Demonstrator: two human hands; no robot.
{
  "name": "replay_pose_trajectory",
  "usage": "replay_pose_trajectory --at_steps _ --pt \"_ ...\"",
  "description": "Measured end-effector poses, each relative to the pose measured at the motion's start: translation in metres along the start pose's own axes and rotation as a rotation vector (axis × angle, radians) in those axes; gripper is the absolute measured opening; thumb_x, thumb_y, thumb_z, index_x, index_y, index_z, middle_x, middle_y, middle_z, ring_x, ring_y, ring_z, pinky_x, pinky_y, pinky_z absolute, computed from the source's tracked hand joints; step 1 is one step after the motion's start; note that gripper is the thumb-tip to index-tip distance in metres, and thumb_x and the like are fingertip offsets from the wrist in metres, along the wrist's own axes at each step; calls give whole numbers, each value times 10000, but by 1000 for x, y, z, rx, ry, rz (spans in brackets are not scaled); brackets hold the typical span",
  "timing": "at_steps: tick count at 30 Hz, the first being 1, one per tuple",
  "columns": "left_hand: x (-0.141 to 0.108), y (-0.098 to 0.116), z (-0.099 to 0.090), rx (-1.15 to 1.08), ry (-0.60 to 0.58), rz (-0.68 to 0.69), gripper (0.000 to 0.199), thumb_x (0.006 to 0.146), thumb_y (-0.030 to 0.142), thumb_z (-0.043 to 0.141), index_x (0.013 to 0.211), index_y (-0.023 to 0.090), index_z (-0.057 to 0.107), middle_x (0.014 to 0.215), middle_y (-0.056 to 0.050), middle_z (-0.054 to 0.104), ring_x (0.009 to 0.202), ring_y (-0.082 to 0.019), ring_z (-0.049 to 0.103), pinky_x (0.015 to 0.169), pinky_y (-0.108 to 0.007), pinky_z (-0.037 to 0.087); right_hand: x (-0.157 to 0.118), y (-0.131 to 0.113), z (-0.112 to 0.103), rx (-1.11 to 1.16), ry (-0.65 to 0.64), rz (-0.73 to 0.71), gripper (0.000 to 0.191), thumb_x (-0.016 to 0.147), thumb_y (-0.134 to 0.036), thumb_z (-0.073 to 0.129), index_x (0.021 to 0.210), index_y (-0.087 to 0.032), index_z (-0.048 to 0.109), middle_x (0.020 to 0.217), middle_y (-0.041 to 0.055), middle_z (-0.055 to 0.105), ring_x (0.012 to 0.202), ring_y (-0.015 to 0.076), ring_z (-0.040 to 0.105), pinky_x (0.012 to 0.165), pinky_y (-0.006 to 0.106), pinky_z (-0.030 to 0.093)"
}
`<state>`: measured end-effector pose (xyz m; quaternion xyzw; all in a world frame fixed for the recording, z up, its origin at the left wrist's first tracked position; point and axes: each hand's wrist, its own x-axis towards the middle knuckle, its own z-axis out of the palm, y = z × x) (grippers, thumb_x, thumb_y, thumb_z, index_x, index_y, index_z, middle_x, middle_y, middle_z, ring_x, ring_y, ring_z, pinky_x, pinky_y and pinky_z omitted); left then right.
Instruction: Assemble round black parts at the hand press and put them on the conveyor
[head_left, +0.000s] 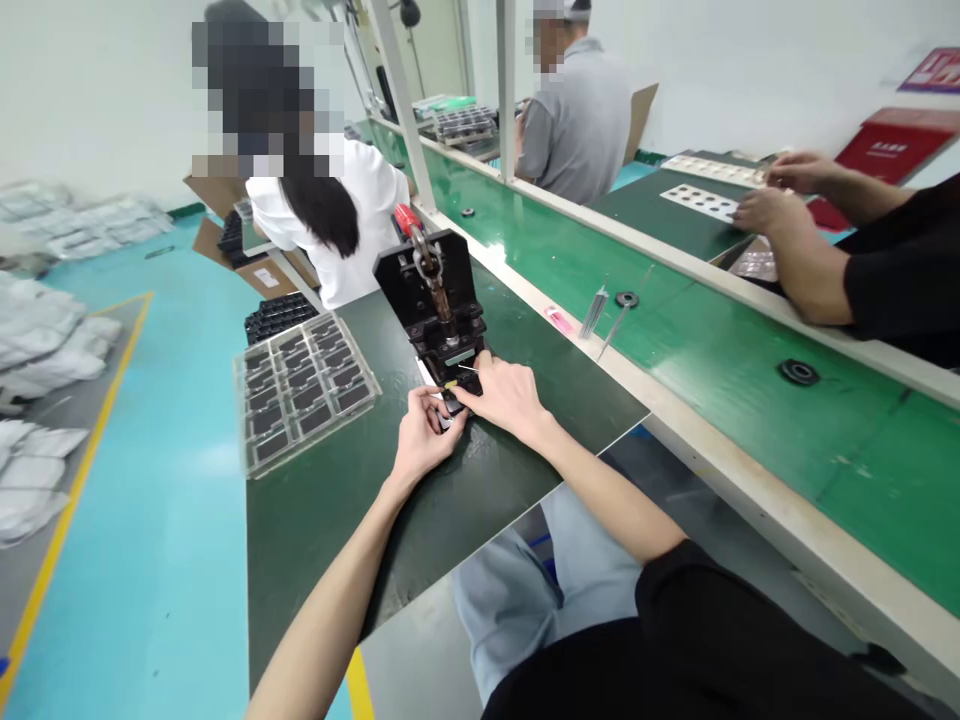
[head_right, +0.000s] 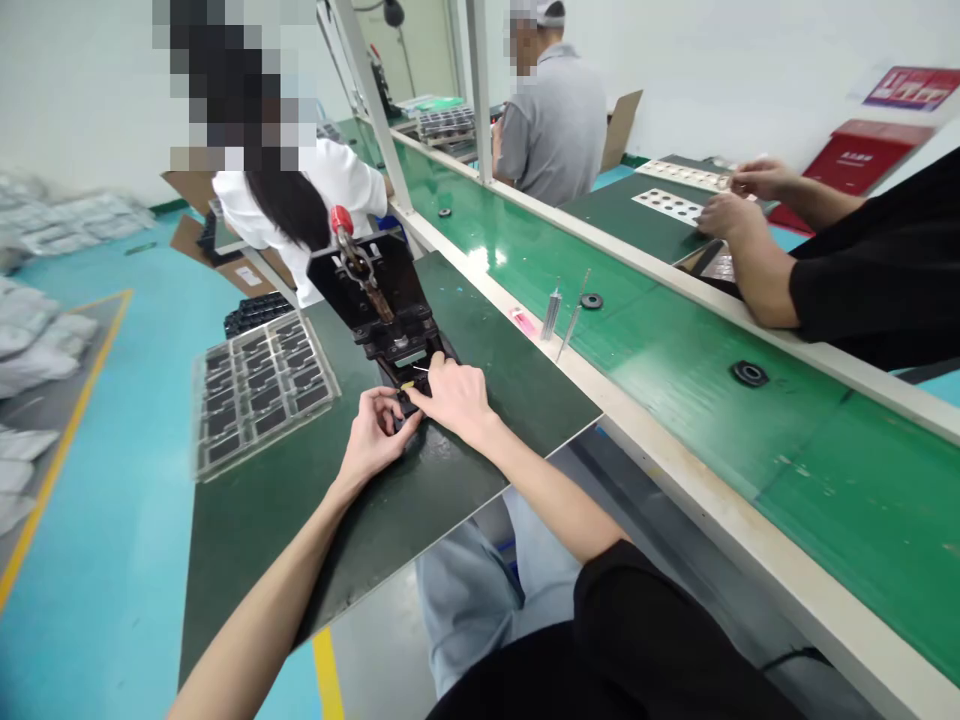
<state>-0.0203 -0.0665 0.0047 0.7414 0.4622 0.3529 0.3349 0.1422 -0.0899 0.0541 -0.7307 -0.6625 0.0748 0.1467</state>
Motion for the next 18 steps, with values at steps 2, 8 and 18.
replay_pose_trajectory --at_steps 2,8,18 --pt "0 -1 0 13 -2 3 439 771 407 708 1066 240 428 713 97 522 491 -71 422 500 -205 349 0 2 -1 -4 10 -44 475 1031 -517 499 1168 -81 630 1057 216 765 944 318 767 707 324 515" --pt "-1 -2 -2 65 2 23 440 792 461 683 1082 238 439 729 88 519 505 -81 429 518 -214 363 -29 28 6 48 249 -233 305 1062 -309 494 930 -158 723 878 97 792 806 215 756 640 286 443" --pt "-3 5 -3 111 7 -5 432 790 465 678 1070 237 440 732 84 503 520 -96 444 535 -230 380 -113 228 -38 -201 581 105 393 1019 -440 517 896 -196 799 782 116 782 645 222 682 549 316 326"
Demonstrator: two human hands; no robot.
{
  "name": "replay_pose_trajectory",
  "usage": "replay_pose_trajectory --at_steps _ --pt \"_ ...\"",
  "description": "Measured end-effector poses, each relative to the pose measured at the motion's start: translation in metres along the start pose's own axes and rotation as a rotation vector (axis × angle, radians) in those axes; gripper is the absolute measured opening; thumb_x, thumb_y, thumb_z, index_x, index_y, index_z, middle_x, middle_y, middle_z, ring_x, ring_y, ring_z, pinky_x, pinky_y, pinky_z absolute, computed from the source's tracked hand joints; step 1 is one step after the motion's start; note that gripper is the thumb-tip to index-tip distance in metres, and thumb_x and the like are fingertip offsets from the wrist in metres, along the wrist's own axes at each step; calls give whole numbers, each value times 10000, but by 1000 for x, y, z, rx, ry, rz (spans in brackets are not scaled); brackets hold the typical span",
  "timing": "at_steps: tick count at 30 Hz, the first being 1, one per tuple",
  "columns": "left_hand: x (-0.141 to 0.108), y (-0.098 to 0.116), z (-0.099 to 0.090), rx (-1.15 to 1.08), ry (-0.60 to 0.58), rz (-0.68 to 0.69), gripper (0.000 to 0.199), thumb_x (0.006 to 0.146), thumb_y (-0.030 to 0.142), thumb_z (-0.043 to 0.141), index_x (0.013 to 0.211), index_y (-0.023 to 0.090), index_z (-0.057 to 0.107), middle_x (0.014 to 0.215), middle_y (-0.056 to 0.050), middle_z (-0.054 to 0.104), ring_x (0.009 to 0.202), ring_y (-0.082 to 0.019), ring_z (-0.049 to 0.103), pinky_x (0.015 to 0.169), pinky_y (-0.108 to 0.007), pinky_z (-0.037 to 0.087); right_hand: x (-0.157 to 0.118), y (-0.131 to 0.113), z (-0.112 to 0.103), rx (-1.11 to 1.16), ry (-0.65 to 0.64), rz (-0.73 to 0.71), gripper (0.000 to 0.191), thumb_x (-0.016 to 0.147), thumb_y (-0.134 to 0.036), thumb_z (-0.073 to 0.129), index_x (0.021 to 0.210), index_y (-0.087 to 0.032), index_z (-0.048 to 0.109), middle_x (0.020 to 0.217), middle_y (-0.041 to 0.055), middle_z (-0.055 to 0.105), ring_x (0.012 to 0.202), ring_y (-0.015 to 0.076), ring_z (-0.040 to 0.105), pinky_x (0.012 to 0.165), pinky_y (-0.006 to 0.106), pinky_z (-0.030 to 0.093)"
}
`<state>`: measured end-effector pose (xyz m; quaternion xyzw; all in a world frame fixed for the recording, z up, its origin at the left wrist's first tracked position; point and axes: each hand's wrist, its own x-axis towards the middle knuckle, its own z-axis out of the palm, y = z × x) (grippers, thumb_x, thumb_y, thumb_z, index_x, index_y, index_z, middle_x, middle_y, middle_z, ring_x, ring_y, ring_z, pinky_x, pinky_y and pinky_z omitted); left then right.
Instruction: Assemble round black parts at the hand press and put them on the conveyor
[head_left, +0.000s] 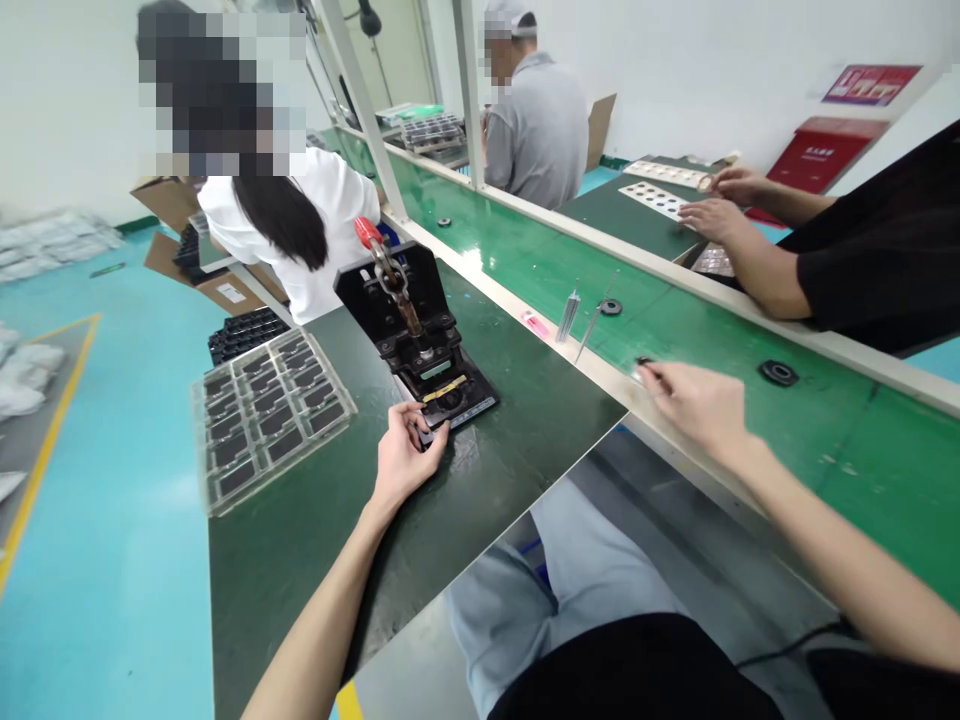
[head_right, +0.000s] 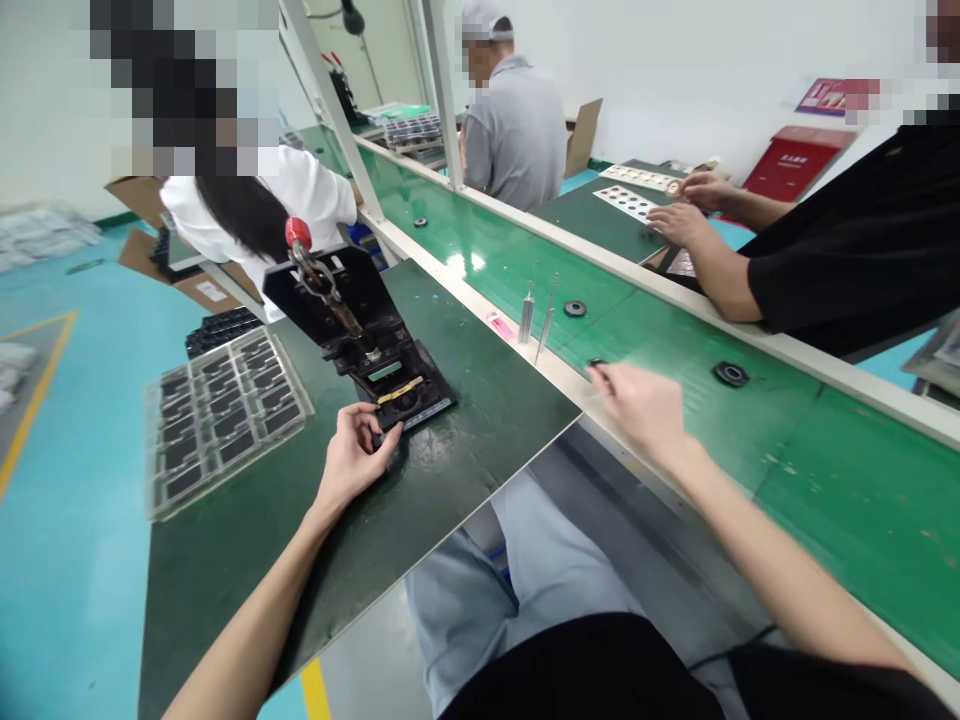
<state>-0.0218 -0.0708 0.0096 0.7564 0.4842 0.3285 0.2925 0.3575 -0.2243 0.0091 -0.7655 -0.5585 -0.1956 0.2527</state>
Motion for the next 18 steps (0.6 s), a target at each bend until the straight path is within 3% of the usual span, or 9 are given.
replay_pose_trajectory --at_steps 2,4,8,11,15,18 --pt "0 0 1 1 4 0 437 788 474 674 1070 238 439 735 84 506 515 -96 440 532 -232 376 28 40 10 -97 -128 126 414 990 -460 513 913 -173 801 814 149 782 666 245 677 556 314 302" --pt "1 1 1 -1 4 -1 438 786 476 670 1072 238 439 736 83 509 511 -95 439 529 -232 375 60 64 25 -112 -212 237 369 935 -450 568 969 -164 798 835 152 784 694 262 677 583 315 334" --pt "0 1 0 -4 -1 -1 428 785 472 668 1066 239 443 734 82 512 509 -96 442 525 -229 374 102 74 52 24 -183 351 366 898 -404 560 1036 -144 778 862 139 782 749 271 693 673 335 446" --pt "0 1 -1 10 -17 14 395 802 472 656 1060 236 472 730 80 507 509 -95 436 530 -231 376 111 75 62 82 -162 279 385 925 -366 472 990 -147 783 884 140 785 768 265 693 714 340 483" --pt "-1 1 -2 30 -32 24 370 819 469 642 1067 228 508 737 74 506 514 -95 436 539 -236 380 114 85 61 -105 -321 130 410 923 -359 485 1108 -141 779 910 151 790 835 296 711 727 352 494" --pt "-1 2 -2 26 -35 26 371 816 470 650 1064 230 515 738 73 509 512 -94 441 538 -236 379 116 92 60 -249 -418 19 424 948 -336 461 1196 -177 766 1090 156 789 940 307 720 744 360 510"
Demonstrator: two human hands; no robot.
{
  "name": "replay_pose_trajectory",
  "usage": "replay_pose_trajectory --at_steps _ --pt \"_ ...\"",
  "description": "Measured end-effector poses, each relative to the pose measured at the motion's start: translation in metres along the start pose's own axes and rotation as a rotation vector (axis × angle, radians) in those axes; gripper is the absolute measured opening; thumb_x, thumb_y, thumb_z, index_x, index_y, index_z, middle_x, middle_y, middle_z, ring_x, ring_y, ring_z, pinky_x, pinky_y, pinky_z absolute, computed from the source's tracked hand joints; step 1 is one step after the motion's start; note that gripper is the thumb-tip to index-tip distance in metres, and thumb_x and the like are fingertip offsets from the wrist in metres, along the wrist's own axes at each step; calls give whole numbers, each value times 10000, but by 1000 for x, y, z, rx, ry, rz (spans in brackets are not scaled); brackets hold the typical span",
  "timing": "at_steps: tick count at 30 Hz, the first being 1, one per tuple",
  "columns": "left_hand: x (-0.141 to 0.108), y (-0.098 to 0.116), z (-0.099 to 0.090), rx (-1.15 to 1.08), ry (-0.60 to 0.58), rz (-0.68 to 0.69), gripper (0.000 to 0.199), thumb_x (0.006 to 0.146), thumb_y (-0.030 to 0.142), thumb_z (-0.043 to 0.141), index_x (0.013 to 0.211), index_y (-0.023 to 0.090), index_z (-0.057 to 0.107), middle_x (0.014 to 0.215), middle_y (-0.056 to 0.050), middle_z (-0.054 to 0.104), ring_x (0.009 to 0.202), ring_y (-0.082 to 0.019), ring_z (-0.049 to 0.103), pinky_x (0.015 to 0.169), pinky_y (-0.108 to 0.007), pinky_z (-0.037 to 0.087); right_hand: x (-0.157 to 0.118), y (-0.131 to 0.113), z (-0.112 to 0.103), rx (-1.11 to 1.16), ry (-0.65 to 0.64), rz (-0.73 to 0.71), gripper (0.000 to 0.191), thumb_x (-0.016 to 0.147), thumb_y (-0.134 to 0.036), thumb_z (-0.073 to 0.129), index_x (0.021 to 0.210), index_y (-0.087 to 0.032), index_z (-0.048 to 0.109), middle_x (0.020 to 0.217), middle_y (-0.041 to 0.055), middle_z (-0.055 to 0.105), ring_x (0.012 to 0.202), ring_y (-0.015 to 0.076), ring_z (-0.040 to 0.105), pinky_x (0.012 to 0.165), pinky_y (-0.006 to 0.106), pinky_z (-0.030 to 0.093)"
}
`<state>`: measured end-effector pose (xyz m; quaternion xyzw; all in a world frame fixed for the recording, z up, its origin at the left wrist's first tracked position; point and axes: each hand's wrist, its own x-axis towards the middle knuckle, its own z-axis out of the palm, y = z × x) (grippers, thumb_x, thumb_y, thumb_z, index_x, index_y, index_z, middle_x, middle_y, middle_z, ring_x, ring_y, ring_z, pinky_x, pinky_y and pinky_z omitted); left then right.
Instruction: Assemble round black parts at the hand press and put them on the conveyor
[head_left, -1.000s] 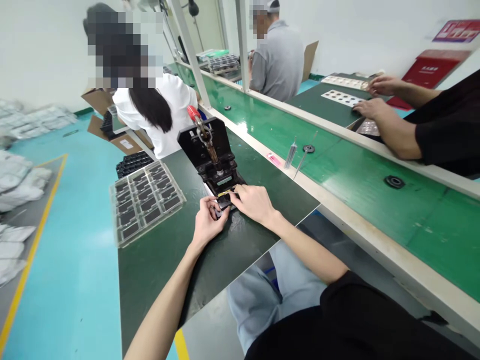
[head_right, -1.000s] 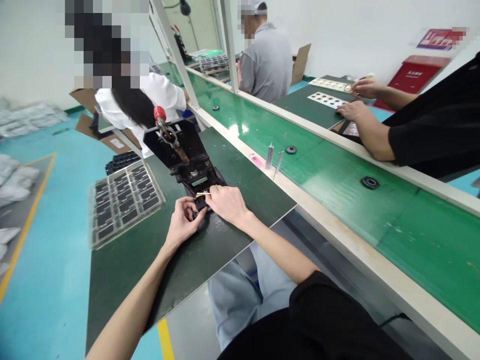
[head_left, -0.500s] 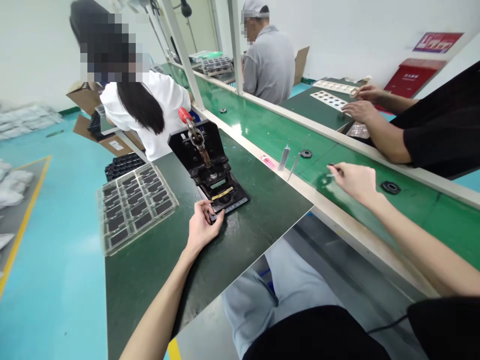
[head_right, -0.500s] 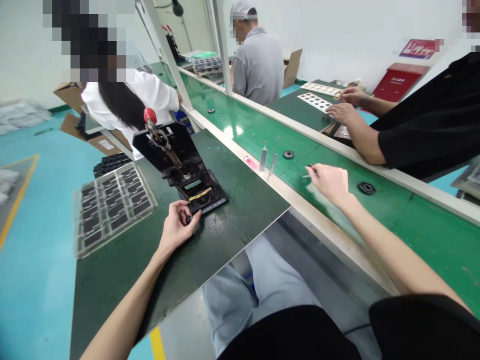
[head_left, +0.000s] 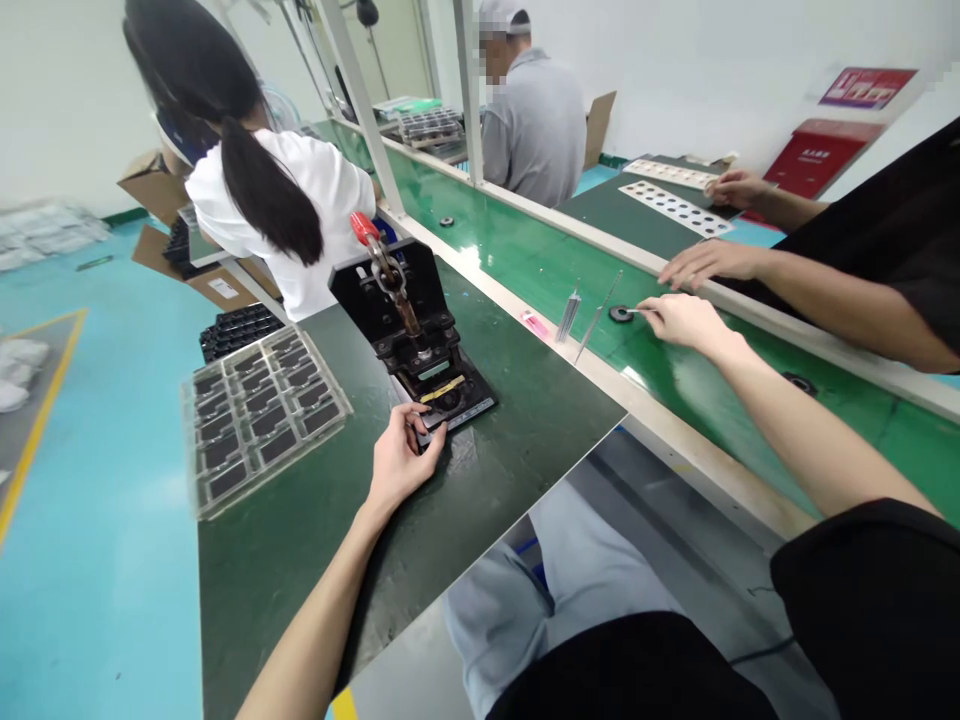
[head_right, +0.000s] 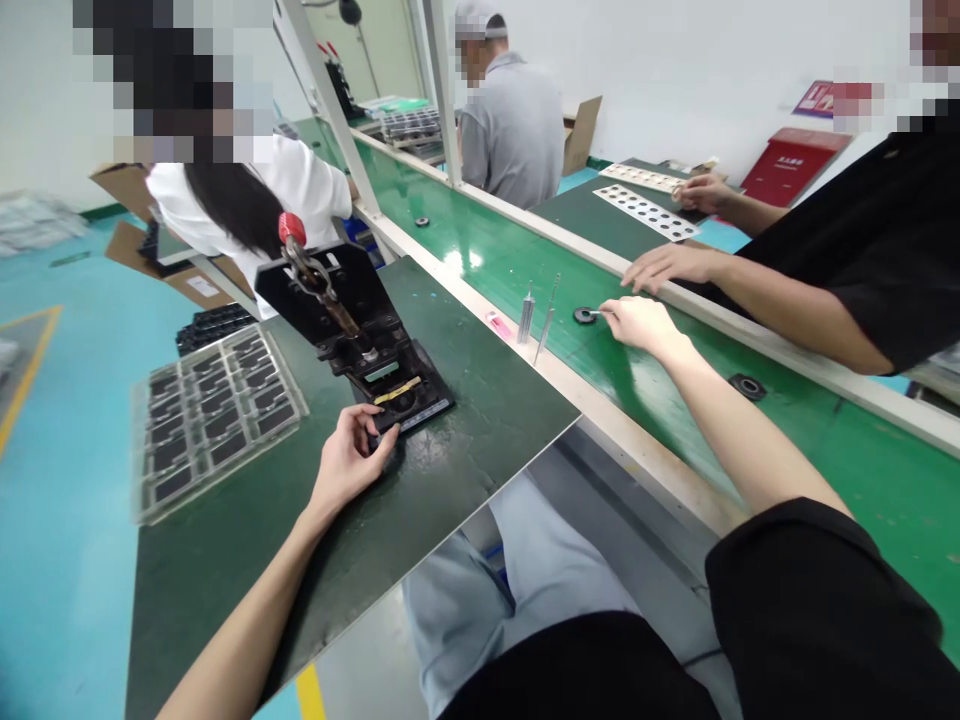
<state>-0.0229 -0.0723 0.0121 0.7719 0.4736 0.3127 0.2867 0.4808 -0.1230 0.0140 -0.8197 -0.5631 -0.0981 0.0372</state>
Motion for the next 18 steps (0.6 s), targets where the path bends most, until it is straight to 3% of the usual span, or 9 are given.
replay_pose_trajectory --at_steps 4,11,14,18 --pt "1 1 0 -4 1 -4 362 814 468 653 1055 234 520 738 72 513 511 -93 442 536 -233 379 1 -2 2 -68 -17 -58 444 978 -301 424 1236 -175 763 1135 172 780 1014 318 721 787 378 532" --pt "0 0 0 6 1 1 361 817 471 646 1055 231 518 741 72 515 510 -90 437 538 -232 384 -1 -13 4 -8 -19 -23 448 993 -292 414 1252 -141 747 1157 192 771 1048 334 720 860 399 536" --pt "1 0 0 8 -2 2 358 820 472 645 1055 233 517 748 70 523 506 -89 433 537 -232 384 -3 -14 2 68 20 17 429 978 -280 415 1198 -128 750 1160 199 766 1041 338 717 872 406 530" --pt "0 0 2 13 6 10 347 823 463 650 1050 235 520 749 67 528 509 -91 442 539 -233 391 -8 -15 5 234 96 126 327 930 -367 515 1019 -149 743 977 167 779 873 296 710 812 381 528"
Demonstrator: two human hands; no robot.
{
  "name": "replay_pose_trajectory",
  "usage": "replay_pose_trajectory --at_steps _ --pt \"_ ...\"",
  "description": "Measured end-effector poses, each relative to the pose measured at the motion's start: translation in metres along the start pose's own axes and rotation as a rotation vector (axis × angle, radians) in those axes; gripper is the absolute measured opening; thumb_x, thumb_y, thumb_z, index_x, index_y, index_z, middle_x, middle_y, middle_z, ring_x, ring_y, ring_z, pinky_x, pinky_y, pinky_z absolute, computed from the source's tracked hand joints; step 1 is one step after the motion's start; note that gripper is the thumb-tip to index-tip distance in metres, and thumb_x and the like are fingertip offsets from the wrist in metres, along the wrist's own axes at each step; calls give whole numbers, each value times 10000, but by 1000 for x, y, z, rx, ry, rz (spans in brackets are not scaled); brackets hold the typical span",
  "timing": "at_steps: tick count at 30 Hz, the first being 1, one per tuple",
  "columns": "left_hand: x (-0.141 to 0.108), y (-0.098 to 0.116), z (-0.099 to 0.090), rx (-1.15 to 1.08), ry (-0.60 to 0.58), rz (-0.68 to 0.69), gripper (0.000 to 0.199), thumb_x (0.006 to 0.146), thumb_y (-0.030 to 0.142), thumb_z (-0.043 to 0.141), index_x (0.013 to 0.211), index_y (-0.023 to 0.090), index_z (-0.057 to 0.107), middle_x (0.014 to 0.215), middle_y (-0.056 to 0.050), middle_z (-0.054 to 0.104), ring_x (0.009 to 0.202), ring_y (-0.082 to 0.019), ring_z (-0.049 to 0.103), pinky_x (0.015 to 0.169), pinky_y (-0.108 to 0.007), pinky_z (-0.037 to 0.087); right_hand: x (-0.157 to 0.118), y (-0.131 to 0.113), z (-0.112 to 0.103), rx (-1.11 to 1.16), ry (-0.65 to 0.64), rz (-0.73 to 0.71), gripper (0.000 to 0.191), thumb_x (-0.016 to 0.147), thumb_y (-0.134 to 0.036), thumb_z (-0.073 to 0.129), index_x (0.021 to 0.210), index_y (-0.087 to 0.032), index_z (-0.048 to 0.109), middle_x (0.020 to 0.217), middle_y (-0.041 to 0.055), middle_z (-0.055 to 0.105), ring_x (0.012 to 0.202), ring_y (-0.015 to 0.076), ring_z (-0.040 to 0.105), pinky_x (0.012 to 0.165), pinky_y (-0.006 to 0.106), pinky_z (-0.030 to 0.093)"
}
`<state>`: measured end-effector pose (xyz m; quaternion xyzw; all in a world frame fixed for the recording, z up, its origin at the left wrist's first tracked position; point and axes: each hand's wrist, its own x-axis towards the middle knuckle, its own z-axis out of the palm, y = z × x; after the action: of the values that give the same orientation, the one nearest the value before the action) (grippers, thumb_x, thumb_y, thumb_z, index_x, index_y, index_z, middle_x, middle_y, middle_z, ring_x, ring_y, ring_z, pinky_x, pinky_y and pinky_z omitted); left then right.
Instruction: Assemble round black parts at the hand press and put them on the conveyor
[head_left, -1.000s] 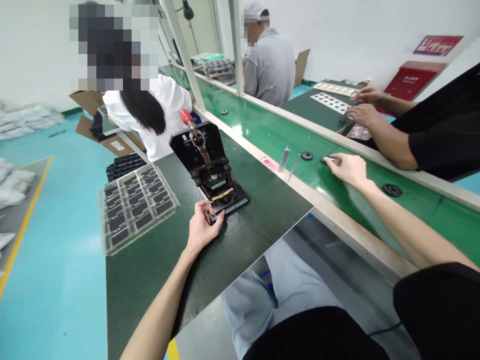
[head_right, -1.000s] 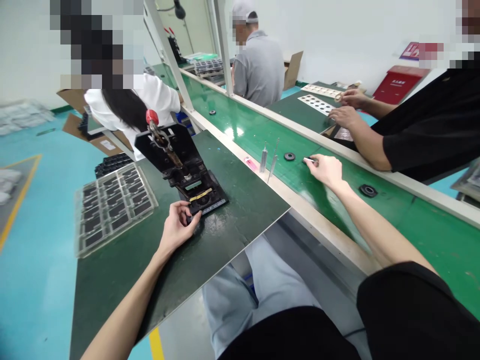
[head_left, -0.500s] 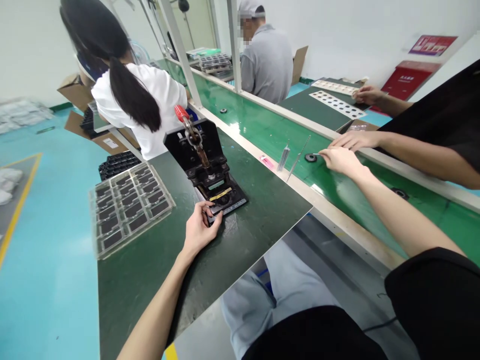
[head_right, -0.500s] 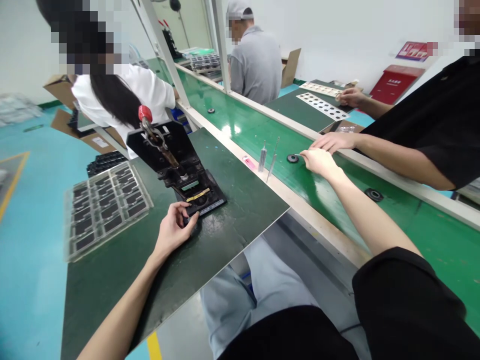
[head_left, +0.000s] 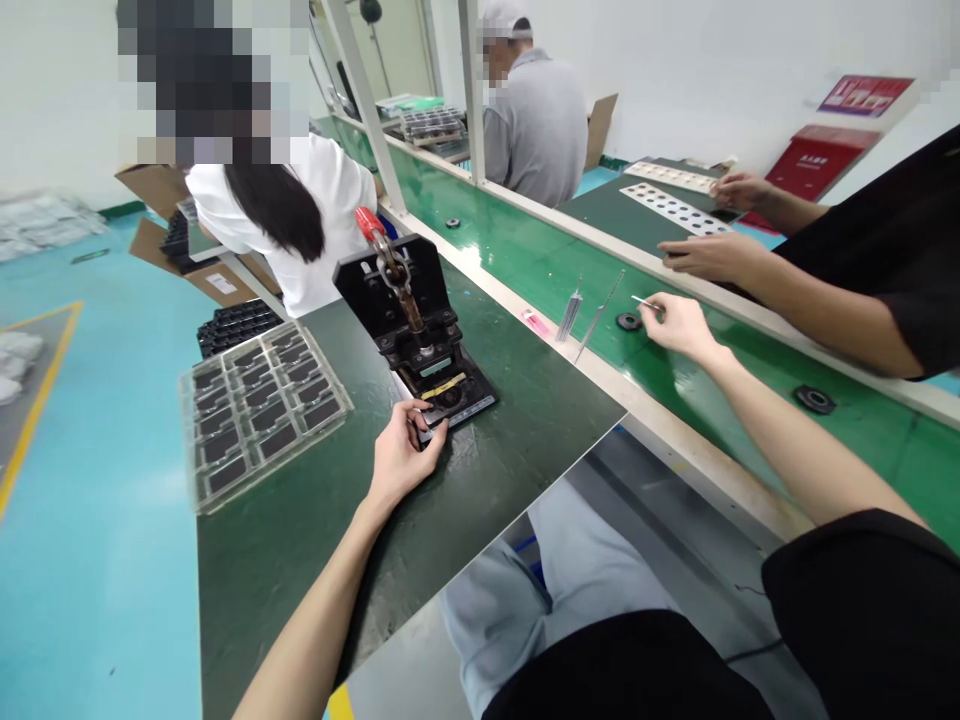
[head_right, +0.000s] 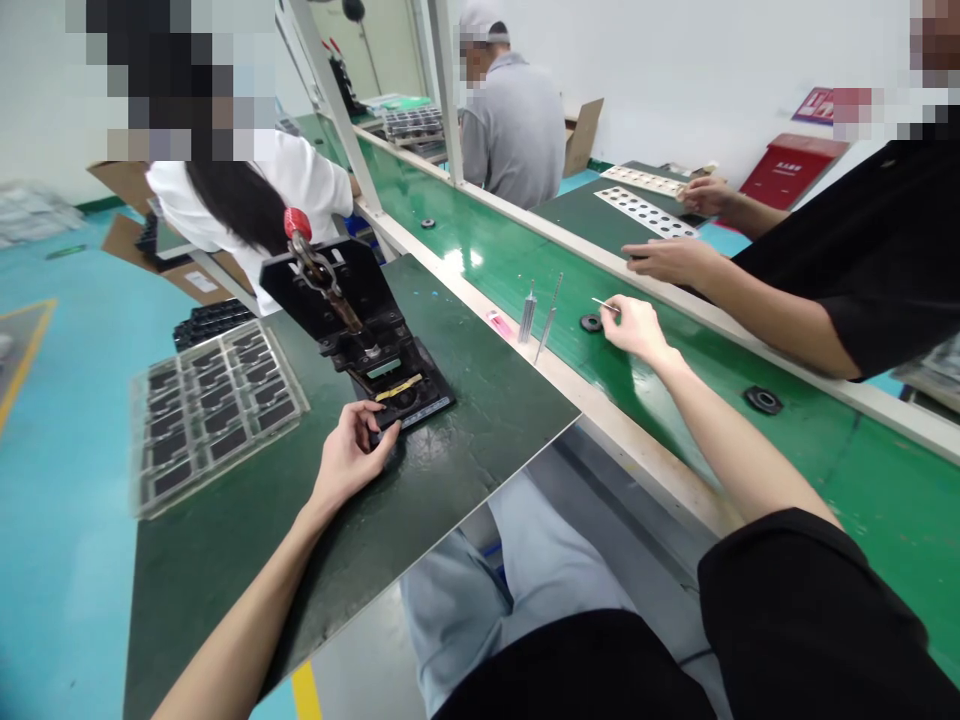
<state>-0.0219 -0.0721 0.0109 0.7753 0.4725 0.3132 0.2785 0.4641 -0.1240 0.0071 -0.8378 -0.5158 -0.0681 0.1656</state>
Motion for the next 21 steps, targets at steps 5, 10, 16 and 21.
replay_pose_trajectory --at_steps 5,10,16,21 --pt "0 -1 2 20 10 4 325 827 445 655 1044 237 531 741 68 537 507 -95 461 542 -235 405 -5 -5 3 148 -33 171 348 783 -553 686 785 -210 630 764 96 719 732 259 649 643 344 481" --pt "-2 -2 5 47 45 58 283 853 407 642 1049 229 541 720 66 544 507 -99 484 553 -236 430 -38 -35 -27 246 112 121 220 818 -406 650 720 -227 568 769 71 705 722 227 651 677 329 457" --pt "-20 10 16 255 21 425 151 970 314 531 1042 216 620 779 -16 656 761 -167 663 720 -275 522 -126 -120 -31 344 17 -416 114 893 -312 611 827 -228 652 701 10 671 633 173 621 601 289 413" --pt "-26 15 24 331 -191 536 248 1031 338 453 1147 203 625 1030 -85 727 985 -209 695 768 -296 568 -162 -186 -19 389 -170 -704 120 935 -314 636 854 -227 655 797 38 704 753 202 640 650 315 447"
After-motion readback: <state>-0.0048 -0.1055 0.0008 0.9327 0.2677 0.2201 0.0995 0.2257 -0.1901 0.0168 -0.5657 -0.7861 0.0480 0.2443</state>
